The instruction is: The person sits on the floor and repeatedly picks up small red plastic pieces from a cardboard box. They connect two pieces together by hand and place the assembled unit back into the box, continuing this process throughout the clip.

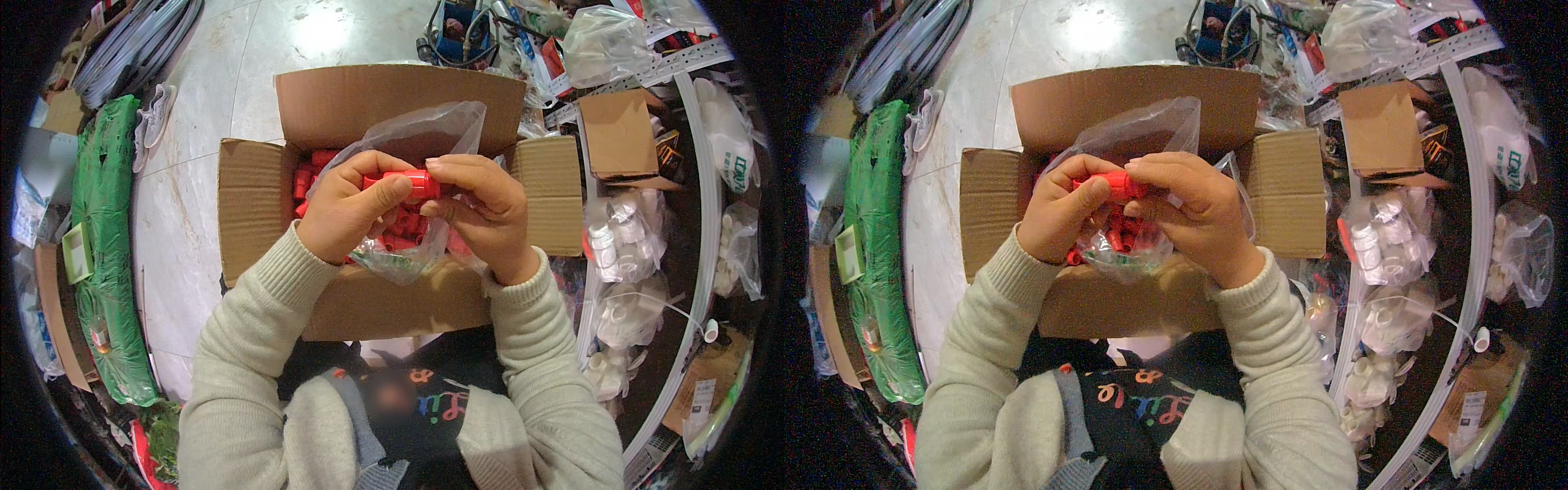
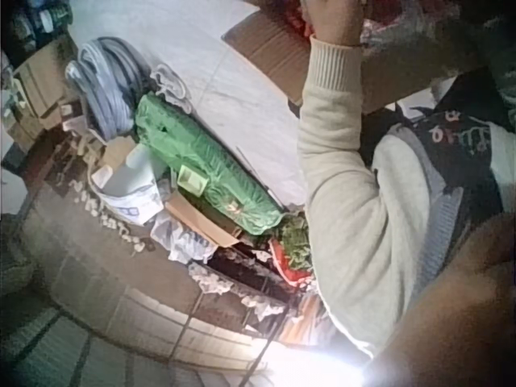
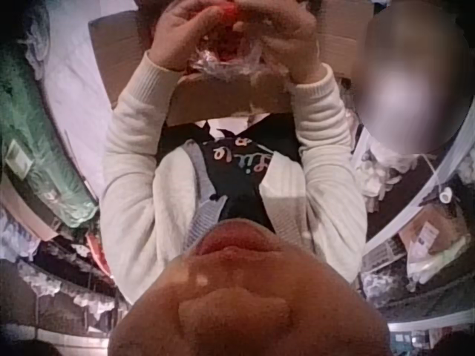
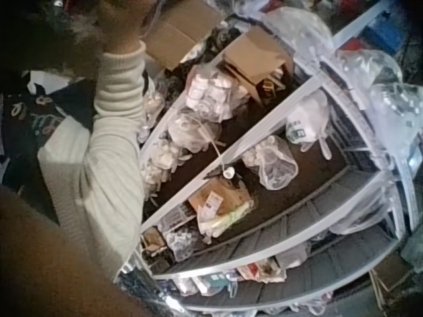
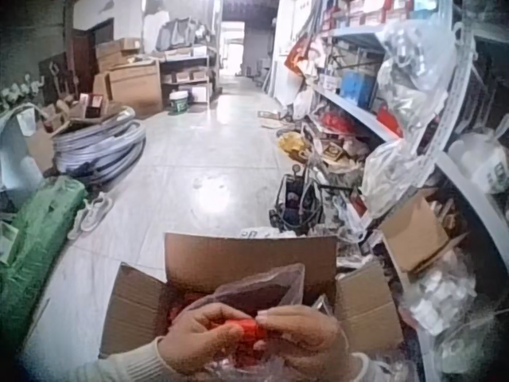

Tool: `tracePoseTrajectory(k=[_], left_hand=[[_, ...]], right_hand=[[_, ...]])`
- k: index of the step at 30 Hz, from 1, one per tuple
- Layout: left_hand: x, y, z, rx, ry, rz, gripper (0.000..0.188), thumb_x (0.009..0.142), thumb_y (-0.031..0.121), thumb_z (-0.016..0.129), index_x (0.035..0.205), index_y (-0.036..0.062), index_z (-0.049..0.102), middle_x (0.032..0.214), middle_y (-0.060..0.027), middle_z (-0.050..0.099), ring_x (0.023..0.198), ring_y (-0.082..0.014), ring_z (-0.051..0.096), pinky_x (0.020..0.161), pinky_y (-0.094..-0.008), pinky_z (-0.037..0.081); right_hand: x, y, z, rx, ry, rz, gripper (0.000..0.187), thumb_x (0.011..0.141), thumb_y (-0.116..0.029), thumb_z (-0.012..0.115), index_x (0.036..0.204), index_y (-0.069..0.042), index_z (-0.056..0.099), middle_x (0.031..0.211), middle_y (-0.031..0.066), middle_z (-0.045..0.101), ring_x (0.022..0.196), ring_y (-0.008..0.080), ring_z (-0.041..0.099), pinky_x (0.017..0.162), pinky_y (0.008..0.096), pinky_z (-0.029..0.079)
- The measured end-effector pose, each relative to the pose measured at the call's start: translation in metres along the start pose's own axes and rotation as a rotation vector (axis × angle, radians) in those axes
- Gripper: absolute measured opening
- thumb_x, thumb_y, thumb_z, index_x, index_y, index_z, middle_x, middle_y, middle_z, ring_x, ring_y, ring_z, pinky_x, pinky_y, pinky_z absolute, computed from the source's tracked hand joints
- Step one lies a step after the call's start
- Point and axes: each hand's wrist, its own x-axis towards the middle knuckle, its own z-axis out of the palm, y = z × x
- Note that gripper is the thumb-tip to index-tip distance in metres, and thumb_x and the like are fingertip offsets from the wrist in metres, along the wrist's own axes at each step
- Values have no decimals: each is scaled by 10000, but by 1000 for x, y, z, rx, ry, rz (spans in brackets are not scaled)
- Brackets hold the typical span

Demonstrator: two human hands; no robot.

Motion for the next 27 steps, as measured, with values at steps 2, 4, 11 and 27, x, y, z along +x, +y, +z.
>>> tracePoseTrajectory(k=[2, 4, 11, 27], left_hand=[[0, 0, 0, 7, 7, -3, 210, 826, 188, 606, 969, 42, 559, 673, 18, 544, 515, -26, 450, 429, -165, 333], [-1, 3, 2, 0, 6, 6, 215, 816, 154, 614, 986, 34, 557, 746, 1, 568, 585, -35, 492, 490, -169, 389], [-3, 2, 2, 78, -36, 171, 271, 776, 48, 634, 1032, 15, 549, 956, -49, 585, 861, -87, 552, 763, -217, 465], [-5, 7, 1, -14, -34, 93, 289, 783, 79, 636, 1050, 6, 552, 947, -45, 592, 820, -76, 553, 729, -213, 473]], right_hand=[[-1, -1, -2, -42, -5, 1, 351, 639, -65, 731, 969, -40, 614, 959, 131, 621, 885, 233, 602, 760, 302, 472], [-1, 0, -3, -83, -15, 0, 359, 641, -74, 731, 978, -39, 613, 960, 135, 622, 881, 231, 606, 759, 299, 474], [-1, -7, -4, -166, -34, 119, 246, 737, -220, 676, 872, -22, 620, 698, 117, 585, 591, 221, 553, 541, 300, 431], [-5, -10, -5, -162, 32, 156, 713, 754, -645, 430, 1058, -17, 572, 797, 153, 600, 662, 241, 575, 596, 303, 449]])
